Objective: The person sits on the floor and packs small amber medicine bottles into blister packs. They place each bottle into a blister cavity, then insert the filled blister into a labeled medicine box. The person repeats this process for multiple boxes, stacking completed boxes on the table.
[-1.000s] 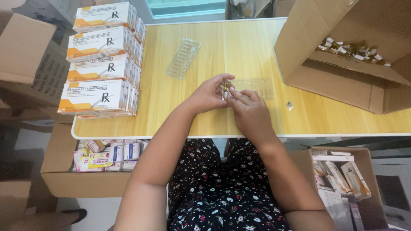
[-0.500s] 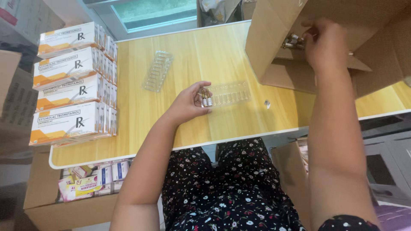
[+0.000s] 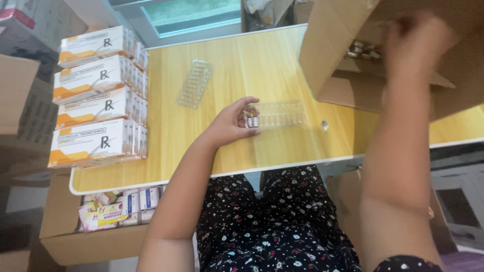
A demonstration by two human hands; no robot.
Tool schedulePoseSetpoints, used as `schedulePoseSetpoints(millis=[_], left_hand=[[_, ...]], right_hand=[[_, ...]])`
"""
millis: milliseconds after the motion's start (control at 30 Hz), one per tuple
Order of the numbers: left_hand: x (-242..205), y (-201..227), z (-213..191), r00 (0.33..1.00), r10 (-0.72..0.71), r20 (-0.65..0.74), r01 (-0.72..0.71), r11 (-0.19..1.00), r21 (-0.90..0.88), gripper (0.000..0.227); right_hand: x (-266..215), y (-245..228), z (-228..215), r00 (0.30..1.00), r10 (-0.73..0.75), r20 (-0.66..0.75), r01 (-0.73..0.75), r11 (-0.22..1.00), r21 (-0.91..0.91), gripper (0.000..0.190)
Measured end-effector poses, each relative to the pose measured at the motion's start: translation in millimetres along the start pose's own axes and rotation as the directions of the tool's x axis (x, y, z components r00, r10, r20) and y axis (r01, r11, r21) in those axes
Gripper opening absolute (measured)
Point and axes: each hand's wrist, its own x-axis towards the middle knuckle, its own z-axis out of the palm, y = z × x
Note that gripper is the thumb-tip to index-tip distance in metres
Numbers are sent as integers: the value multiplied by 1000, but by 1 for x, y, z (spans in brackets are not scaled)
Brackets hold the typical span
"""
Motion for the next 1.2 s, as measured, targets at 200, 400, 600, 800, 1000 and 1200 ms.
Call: schedulePoseSetpoints(millis=[200,400,600,800,1000,1200], left_hand=[[-2,-4,2,996,58,-61,-53,996,75,61],[-4,2,3,999,32,-43,-31,999,35,59],[-4,11,2,999,34,-32,-34,999,-8,59],[-4,11,2,998,25,-50,-23,999,32,58],[-2,9,4,999,37,-22,-38,999,-37,57],[-3,12,7,994,26,-102,-6,982,191,52]], right_hand=[[-96,-29,-48,896,-238,-376,444,535,719,11],[-148,-100,-14,697,-529,484,233,806,545,8],[-158,-132,28,587,-377,716,226,926,302,15],[-165,-123,42,605,-432,669,185,894,409,27],[-177,-108,53,610,-555,565,248,811,530,25],[-177,-103,57,643,-563,519,350,819,455,27]])
